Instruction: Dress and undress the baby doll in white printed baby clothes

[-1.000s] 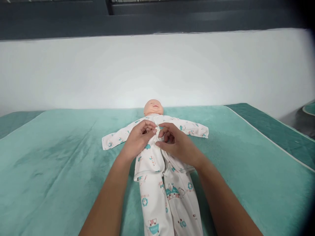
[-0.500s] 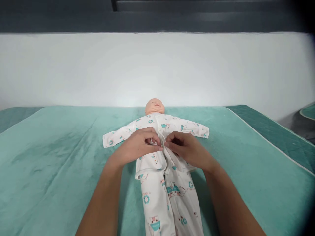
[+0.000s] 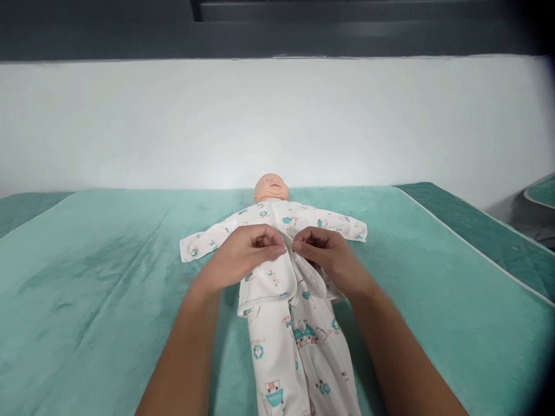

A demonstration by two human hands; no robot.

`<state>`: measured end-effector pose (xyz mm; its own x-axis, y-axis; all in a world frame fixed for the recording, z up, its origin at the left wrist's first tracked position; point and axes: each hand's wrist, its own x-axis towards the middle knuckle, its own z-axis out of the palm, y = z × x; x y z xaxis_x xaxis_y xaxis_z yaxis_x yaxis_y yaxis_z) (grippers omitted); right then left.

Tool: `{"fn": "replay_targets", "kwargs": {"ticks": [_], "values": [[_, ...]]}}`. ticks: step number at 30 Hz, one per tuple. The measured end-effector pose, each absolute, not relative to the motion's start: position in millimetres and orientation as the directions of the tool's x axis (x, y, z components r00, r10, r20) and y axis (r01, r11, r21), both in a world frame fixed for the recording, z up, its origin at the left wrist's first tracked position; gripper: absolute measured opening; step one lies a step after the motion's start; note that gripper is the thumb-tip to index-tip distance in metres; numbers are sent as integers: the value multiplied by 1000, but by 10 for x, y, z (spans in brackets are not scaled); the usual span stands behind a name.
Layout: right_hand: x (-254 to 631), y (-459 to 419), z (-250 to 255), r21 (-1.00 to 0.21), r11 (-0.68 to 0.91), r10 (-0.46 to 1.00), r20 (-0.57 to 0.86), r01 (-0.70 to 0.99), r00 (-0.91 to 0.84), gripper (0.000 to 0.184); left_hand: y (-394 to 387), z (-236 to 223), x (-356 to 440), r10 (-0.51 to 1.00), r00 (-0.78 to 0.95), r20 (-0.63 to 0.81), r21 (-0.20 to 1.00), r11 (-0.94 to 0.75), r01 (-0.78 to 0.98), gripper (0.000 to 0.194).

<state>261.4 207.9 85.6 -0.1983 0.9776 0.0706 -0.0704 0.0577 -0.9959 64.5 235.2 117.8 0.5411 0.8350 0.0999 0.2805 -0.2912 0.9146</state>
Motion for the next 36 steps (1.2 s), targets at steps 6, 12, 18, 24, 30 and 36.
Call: {"fn": "replay_targets", "kwargs": {"ticks": [6, 12, 18, 24, 30, 36], "values": [[2560, 2056, 860, -987, 80, 986, 99, -143, -132, 26, 2320, 1205, 695, 849, 525, 63, 973, -170, 159, 11], [2538, 2060, 864, -995, 50, 992, 60, -89, -115, 27, 2346, 1169, 699, 855, 516, 59, 980, -147, 132, 15], [2574, 2079, 844, -996, 45, 984, 56, -73, -167, 26, 2365, 1143, 707, 856, 516, 43, 989, -110, 99, 15], [2647, 2076, 873, -999, 16, 958, 30, -51, -285, 27, 2365, 1151, 671, 813, 581, 29, 994, -85, 69, 18], [2706, 2063, 893, -999, 38, 906, 42, -18, -421, 20, 2326, 1172, 699, 832, 555, 0, 983, -103, 155, 18], [2698, 2035, 888, -998, 67, 898, 56, 11, -437, 19, 2325, 1139, 738, 858, 513, 25, 956, -170, 238, 21]]}}
